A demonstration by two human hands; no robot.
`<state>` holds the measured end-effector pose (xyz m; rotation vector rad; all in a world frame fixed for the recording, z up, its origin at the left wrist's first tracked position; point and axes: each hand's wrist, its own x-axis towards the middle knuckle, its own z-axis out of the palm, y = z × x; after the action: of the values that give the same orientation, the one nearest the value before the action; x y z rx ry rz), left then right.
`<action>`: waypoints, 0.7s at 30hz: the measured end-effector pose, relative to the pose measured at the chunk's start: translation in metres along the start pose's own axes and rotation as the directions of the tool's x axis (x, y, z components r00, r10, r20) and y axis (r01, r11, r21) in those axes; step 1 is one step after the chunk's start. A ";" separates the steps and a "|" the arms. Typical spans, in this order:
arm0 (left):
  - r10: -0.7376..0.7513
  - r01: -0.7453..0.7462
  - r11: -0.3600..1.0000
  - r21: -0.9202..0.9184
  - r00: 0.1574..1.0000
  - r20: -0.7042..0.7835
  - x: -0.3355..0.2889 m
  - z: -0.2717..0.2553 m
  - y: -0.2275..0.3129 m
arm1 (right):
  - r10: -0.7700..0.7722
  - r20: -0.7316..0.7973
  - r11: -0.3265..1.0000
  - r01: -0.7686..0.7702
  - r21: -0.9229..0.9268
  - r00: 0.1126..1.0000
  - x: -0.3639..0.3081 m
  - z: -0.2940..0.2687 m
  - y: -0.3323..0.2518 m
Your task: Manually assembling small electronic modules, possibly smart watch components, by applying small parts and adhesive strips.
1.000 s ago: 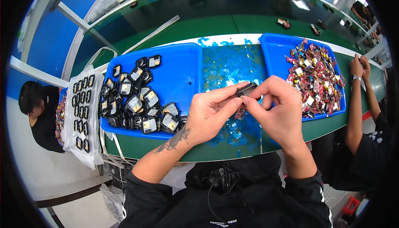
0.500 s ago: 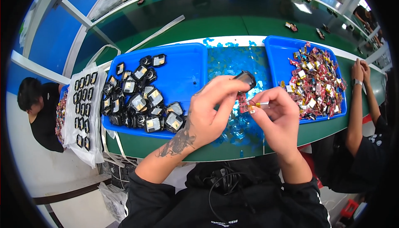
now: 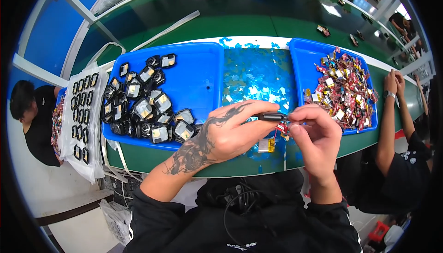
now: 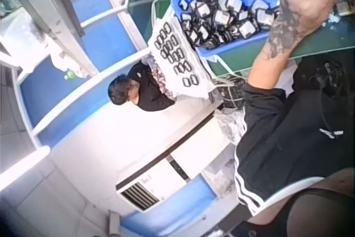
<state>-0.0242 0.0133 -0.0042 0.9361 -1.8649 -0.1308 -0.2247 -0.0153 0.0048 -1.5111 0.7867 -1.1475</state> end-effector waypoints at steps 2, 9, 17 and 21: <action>0.020 -0.020 0.998 0.055 1.000 -0.004 0.000 0.000 0.002 | 0.163 0.133 0.986 -0.165 0.004 0.978 0.003 -0.004 -0.003; -0.024 0.024 1.000 0.018 1.000 -0.007 0.001 0.005 0.003 | 0.188 0.210 0.974 -0.209 0.082 0.959 0.008 -0.012 0.002; -0.112 0.114 0.991 -0.063 0.993 0.041 -0.004 0.008 0.003 | 0.309 0.283 0.920 -0.361 0.152 0.908 0.011 -0.018 0.004; -0.052 0.054 0.998 -0.042 0.998 0.044 -0.004 0.009 0.001 | 0.296 0.308 0.933 -0.343 0.107 0.904 0.010 -0.023 0.013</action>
<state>-0.0314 0.0136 -0.0114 0.9601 -1.8704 -0.2238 -0.2419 -0.0358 -0.0050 -1.3169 0.6939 -0.7066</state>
